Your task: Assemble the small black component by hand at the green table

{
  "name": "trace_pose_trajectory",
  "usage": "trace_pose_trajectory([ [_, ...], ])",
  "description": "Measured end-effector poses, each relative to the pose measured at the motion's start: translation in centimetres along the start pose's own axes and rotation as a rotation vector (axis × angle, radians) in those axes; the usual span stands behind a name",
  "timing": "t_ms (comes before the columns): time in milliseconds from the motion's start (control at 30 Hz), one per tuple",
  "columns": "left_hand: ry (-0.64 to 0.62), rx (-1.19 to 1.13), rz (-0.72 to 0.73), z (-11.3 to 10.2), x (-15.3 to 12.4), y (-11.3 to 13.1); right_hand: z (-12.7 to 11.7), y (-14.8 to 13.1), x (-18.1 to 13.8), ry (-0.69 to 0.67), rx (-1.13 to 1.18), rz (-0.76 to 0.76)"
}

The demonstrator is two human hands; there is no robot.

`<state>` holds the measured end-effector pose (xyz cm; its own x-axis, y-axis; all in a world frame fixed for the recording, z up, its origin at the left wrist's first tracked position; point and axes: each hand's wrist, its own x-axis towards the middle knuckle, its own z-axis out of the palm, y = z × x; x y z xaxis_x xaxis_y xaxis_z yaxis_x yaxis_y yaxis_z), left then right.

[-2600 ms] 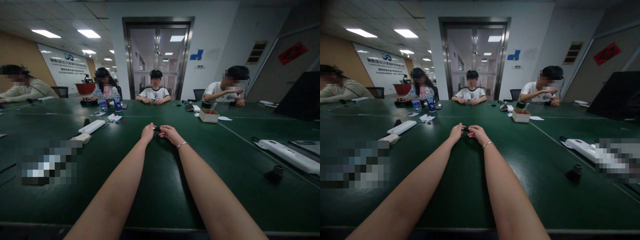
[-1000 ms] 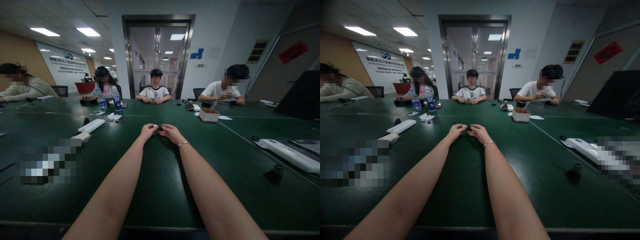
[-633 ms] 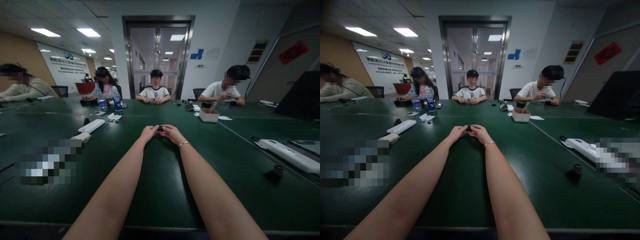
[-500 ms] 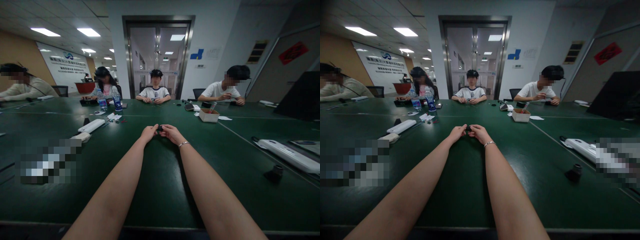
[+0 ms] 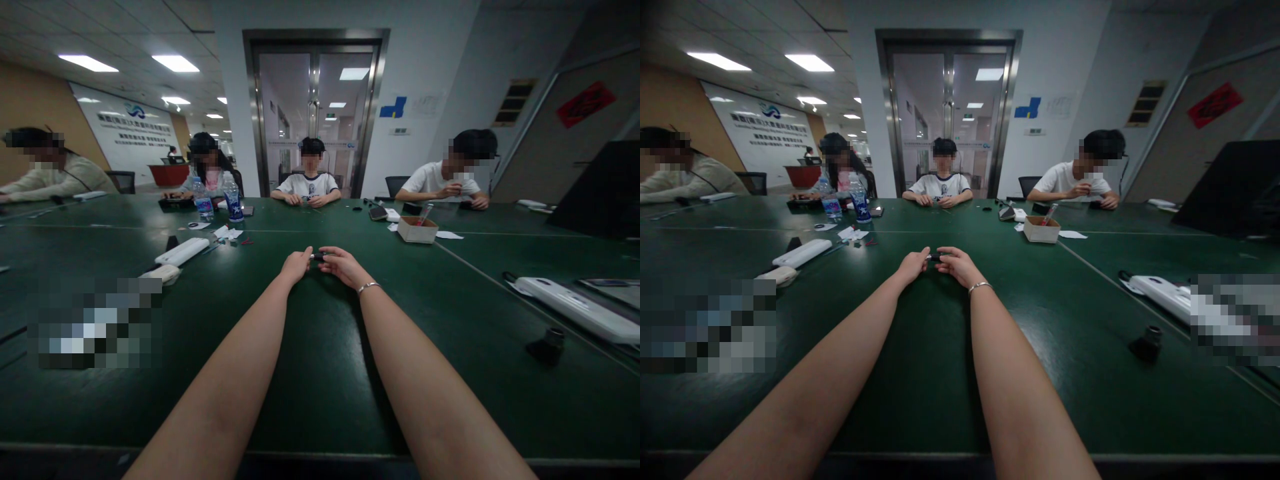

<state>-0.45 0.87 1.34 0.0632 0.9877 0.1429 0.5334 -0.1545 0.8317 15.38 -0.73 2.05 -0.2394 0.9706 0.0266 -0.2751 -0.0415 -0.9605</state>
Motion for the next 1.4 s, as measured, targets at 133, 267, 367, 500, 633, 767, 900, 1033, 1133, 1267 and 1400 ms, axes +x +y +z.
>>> trace_pose_trajectory([
  [133,0.010,0.024,0.038,0.1,0.1,-0.2,0.1,0.0,0.0,0.010,-0.002,-0.004],
  [267,0.003,0.021,0.003,0.1,0.3,-0.2,-0.1,0.0,0.0,-0.011,-0.007,-0.007],
  [367,0.003,0.004,-0.021,0.1,0.3,-0.2,-0.2,0.0,-0.1,-0.025,-0.011,-0.014],
  [500,-0.013,-0.016,-0.043,0.0,0.6,-0.2,-0.2,-0.1,-0.2,-0.048,-0.008,-0.024],
  [633,-0.030,-0.048,-0.091,0.1,1.0,-0.3,-0.4,0.0,-0.1,-0.066,0.009,-0.030],
  [767,-0.032,-0.069,-0.097,0.1,1.1,-0.4,-0.5,0.1,0.0,-0.059,0.013,-0.031],
  [900,-0.038,-0.074,-0.094,0.0,1.1,-0.4,-0.5,0.2,0.1,-0.062,0.026,-0.031],
  [1033,-0.040,-0.075,-0.095,0.2,1.4,-0.6,-0.4,0.2,0.1,-0.044,0.054,-0.021],
  [1133,-0.039,-0.063,-0.087,0.2,1.6,-0.6,-0.4,0.2,0.1,-0.041,0.067,-0.018],
  [1267,-0.050,-0.077,-0.097,0.2,1.7,-0.7,-0.5,0.1,0.1,-0.043,0.062,-0.018],
  [1400,-0.066,-0.106,-0.106,0.2,1.7,-0.7,-0.6,0.1,0.0,-0.048,0.049,-0.019],
])
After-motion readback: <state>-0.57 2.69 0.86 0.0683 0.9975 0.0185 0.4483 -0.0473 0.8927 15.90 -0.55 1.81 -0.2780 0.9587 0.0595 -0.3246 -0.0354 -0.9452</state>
